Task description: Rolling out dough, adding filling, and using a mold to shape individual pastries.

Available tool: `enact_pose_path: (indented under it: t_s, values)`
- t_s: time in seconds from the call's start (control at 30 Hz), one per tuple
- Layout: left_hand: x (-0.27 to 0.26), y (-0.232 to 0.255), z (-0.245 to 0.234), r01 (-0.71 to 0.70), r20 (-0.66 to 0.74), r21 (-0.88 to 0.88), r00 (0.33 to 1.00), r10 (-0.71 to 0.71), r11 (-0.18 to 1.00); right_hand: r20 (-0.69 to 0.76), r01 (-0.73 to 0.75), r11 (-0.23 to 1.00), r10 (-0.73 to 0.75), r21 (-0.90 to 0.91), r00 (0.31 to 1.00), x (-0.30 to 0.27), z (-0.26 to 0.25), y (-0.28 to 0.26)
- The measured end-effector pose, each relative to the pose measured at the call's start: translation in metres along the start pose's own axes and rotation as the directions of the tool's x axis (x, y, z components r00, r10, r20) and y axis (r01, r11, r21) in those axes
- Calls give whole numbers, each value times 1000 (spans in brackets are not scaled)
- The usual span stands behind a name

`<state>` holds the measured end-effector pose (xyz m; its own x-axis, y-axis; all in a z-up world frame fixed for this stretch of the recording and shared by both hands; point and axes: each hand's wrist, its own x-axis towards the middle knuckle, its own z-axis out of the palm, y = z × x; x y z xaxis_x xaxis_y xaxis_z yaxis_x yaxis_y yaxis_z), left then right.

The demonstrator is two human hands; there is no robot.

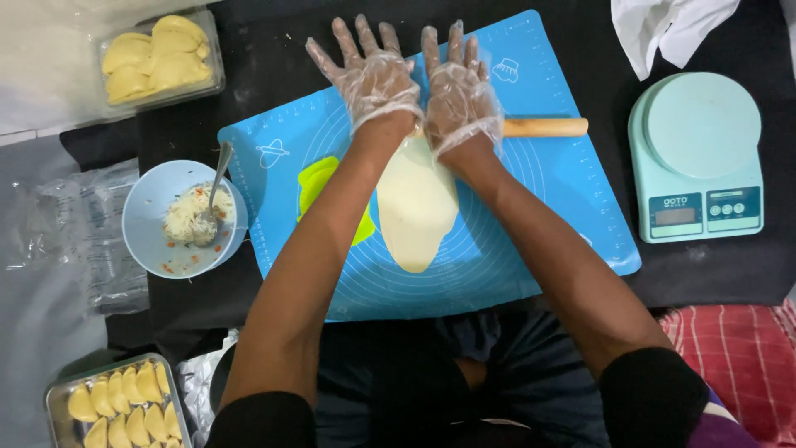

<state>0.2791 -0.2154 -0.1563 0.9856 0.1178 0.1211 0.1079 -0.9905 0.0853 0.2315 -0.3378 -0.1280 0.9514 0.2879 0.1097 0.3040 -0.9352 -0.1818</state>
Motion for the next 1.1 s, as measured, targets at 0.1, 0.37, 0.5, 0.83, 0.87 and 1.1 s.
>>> enact_pose_path:
  t_s: [0.1, 0.37, 0.5, 0.83, 0.87, 1.1]
  values:
    - [-18, -1, -6, -28, 21, 32, 999, 28, 999, -66, 25, 991, -16, 132, 998, -20, 7, 1]
    - [-33, 0, -13, -3, -35, 14, 999, 4, 1000, 29, 49, 998, -51, 45, 998, -21, 7, 1]
    - [2, 2, -9, -7, -74, 41, 997, 10, 999, 114, -8, 1000, 7, 4, 993, 15, -5, -1]
    - [-76, -49, -91, -33, -238, -195, 971, -15, 980, -571, 231, 965, -123, 120, 811, 0, -3, 52]
    - [-100, -54, -99, -113, -275, -341, 961, 17, 933, -580, 373, 925, -264, 75, 771, -12, -7, 64]
    - [-253, -69, -62, -344, -797, 78, 542, 266, 936, -271, 327, 942, -335, -77, 902, -49, -33, 87]
